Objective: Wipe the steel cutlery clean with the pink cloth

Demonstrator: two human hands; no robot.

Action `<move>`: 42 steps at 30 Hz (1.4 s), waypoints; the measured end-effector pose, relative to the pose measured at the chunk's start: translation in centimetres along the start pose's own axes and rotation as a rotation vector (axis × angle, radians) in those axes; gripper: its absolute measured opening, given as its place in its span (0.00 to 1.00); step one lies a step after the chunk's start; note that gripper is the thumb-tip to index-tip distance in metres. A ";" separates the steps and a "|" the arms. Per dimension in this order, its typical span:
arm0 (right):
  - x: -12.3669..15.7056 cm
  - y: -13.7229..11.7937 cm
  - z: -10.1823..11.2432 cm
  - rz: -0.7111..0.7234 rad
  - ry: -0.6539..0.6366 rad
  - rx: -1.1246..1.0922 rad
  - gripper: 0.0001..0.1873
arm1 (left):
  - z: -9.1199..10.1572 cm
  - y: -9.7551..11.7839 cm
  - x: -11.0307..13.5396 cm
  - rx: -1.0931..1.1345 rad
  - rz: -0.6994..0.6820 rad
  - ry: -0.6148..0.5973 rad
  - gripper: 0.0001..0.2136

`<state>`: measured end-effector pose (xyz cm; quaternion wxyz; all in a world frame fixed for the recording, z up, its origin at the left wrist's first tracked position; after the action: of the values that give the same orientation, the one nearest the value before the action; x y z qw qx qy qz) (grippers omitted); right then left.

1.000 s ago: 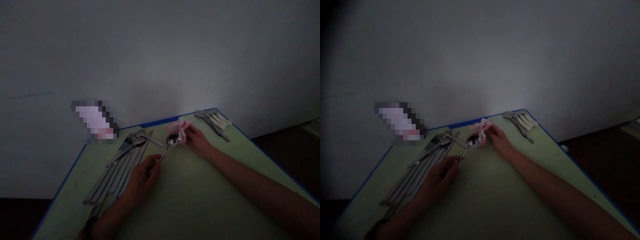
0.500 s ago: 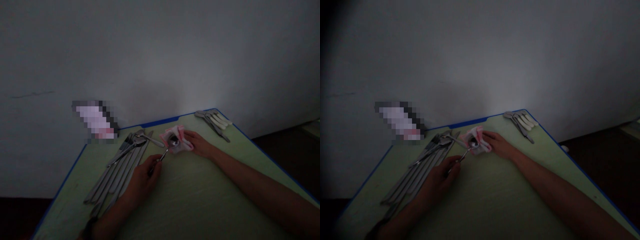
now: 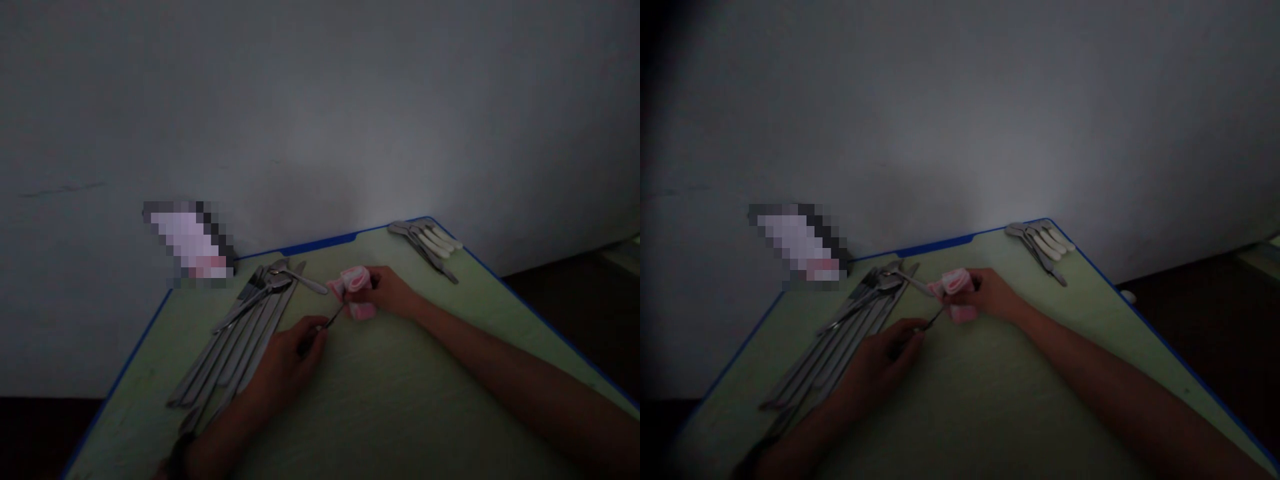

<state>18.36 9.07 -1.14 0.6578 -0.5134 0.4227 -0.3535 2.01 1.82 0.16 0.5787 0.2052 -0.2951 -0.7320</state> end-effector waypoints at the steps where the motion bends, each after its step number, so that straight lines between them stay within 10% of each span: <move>1: 0.0 -0.1 -0.1 0.009 0.008 0.015 0.19 | 0.0 0.0 0.0 -0.003 -0.001 -0.003 0.13; 13: 0.1 0.9 2.4 -0.024 0.356 -0.099 0.17 | -0.9 1.0 0.2 -0.213 -0.073 -0.167 0.17; 31: -0.4 0.3 0.9 0.048 0.071 -0.135 0.15 | -1.4 1.0 0.5 -0.296 -0.156 -0.189 0.16; 42: -0.3 1.9 2.5 0.005 0.411 -0.397 0.18 | -1.3 1.5 0.8 -0.259 -0.215 -0.232 0.17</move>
<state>20.57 10.73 -2.68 0.4459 -0.5485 0.6095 -0.3590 3.73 0.56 0.19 0.4809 0.0736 -0.2395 -0.8402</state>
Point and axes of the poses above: each hand's wrist, its own x-axis away from the middle knuckle, its own z-axis out of the back of the hand, y = z × x, the point moved 7 cm from there along -x, towards the middle knuckle, and after that the axes turned 6 degrees about z, right-handed, at the moved point
